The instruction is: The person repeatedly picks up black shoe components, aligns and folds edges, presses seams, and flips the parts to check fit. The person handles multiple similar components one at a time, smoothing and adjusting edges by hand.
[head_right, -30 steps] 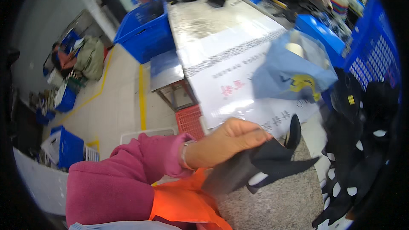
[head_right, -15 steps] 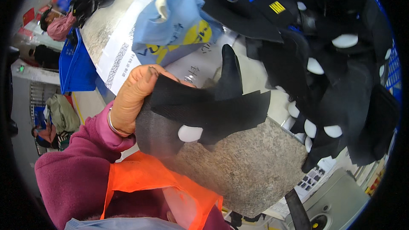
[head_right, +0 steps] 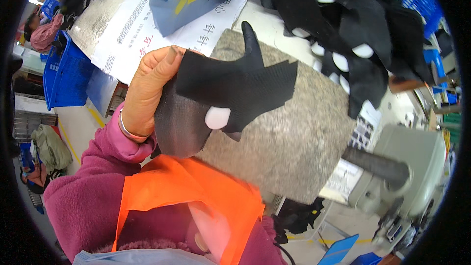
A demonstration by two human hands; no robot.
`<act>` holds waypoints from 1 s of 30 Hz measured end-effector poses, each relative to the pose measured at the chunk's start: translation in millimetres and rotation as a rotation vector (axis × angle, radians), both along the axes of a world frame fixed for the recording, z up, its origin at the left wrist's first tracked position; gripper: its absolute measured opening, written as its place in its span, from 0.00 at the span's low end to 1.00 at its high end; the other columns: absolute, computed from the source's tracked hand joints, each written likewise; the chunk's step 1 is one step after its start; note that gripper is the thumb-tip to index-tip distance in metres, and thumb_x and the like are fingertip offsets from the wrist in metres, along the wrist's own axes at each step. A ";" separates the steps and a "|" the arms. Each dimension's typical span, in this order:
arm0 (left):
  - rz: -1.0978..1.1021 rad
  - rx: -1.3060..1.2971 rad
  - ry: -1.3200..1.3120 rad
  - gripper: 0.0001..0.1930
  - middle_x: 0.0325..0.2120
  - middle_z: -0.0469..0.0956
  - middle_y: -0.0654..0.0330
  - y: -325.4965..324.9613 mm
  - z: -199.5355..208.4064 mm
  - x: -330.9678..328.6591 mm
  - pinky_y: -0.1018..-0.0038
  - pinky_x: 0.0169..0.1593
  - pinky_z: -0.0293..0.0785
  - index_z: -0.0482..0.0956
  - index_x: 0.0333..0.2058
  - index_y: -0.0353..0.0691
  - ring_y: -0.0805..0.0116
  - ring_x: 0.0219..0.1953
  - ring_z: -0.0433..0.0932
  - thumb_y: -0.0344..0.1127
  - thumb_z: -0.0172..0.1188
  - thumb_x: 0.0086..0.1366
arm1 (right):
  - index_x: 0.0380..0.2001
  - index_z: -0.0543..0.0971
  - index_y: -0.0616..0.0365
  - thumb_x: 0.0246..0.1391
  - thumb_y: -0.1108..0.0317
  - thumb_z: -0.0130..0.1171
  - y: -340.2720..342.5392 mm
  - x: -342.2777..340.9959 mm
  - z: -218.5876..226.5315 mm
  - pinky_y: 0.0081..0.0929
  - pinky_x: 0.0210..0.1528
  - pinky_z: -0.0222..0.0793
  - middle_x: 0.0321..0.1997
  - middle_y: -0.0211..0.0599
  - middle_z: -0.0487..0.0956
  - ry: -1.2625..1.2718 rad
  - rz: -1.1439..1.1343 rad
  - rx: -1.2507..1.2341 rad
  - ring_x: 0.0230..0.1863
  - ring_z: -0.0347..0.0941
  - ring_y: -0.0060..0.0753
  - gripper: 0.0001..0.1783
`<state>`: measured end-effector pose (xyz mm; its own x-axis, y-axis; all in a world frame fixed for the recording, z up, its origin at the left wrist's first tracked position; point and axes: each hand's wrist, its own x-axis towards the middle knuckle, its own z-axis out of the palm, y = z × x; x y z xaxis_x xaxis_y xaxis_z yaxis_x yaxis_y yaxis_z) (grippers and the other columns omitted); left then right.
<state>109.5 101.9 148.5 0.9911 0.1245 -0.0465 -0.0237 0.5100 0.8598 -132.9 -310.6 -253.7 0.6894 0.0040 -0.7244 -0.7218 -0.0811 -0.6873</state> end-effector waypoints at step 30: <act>-0.099 0.213 -0.170 0.14 0.20 0.75 0.72 -18.4 -22.1 -144.5 0.86 0.23 0.66 0.80 0.29 0.36 0.88 0.22 0.69 0.41 0.56 0.70 | 0.32 0.79 0.62 0.43 0.78 0.68 198.5 132.1 389.7 0.27 0.29 0.67 0.28 0.39 0.75 -1.548 0.578 -0.335 0.27 0.74 0.38 0.11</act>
<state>-35.0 83.5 126.4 0.9903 0.0164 0.1379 -0.1357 0.3250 0.9359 -0.9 -112.2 136.0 0.6662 0.4895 0.5626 0.7415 -0.3541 -0.5699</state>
